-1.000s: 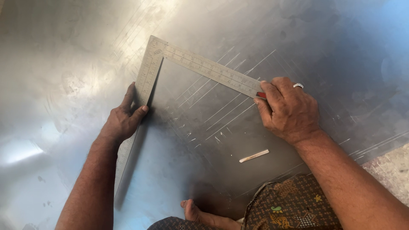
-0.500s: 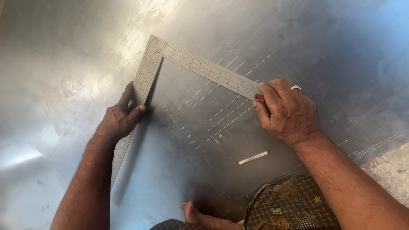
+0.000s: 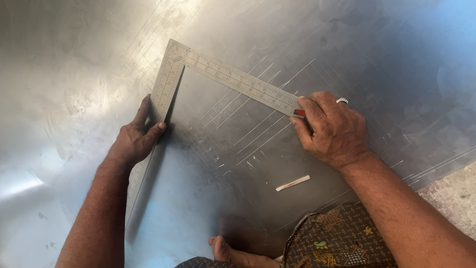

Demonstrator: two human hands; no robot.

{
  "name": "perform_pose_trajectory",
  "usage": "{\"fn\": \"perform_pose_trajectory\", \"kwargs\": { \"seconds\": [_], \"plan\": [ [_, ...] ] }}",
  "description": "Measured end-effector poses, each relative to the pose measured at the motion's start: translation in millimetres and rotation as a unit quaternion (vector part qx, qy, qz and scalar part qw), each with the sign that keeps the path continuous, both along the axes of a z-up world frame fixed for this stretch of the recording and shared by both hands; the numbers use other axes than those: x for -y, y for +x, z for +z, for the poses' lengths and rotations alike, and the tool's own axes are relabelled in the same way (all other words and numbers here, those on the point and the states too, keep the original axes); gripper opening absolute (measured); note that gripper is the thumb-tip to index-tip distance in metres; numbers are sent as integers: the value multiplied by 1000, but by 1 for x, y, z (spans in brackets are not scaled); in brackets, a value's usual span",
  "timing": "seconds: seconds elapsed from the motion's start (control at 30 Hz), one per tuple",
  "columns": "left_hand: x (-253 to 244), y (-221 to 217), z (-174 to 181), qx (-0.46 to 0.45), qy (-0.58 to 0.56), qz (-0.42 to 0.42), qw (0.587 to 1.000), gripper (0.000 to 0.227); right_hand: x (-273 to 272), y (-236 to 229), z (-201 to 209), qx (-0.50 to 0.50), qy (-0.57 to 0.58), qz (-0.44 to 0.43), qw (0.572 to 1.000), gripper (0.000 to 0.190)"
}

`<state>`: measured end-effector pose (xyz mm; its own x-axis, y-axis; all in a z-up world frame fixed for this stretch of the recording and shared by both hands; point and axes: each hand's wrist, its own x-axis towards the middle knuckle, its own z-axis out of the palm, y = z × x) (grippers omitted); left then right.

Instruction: The person uses a large metal square ruler and a white marking tool to draw straight lines on a large metal sheet. They reposition the ruler multiple times to create a series of parallel and intersecting lines on the surface.

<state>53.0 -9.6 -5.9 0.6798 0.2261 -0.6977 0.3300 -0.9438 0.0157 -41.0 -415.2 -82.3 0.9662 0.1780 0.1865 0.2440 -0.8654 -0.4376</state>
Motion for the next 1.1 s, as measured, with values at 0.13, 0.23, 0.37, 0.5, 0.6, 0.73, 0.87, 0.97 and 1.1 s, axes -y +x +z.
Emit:
{"fn": "perform_pose_trajectory", "kwargs": {
  "seconds": [0.13, 0.23, 0.37, 0.5, 0.6, 0.73, 0.87, 0.97, 1.1],
  "plan": [
    [-2, -1, -2, 3, -5, -3, 1000, 86, 0, -1, -1, 6, 6, 0, 1000, 41],
    [-2, -1, -1, 0, 3, -7, 1000, 86, 0, 0, -1, 7, 2, 2, 1000, 41],
    [-1, -1, -2, 3, 0, -2, 1000, 86, 0, -1, -3, 10, 3, 1, 1000, 41],
    [-2, -2, -1, 6, -7, 0, 1000, 85, -1, -1, -3, 6, -2, -4, 1000, 41],
    [-2, -3, -2, 9, -9, -6, 1000, 85, 0, -1, -3, 1, -3, -4, 1000, 41],
    [-3, -3, -3, 13, -9, -14, 1000, 85, -1, -1, -3, 1, -4, -4, 1000, 40],
    [-3, -3, -4, 6, 3, -15, 1000, 85, -1, -2, -3, -7, -4, -4, 1000, 40],
    [-2, -4, -3, 10, -3, -7, 1000, 85, -1, -2, -3, -14, -8, -4, 1000, 40],
    [-2, -2, -3, 5, 8, -14, 1000, 85, -1, -1, -2, -13, -10, -4, 1000, 39]
  ]
}}
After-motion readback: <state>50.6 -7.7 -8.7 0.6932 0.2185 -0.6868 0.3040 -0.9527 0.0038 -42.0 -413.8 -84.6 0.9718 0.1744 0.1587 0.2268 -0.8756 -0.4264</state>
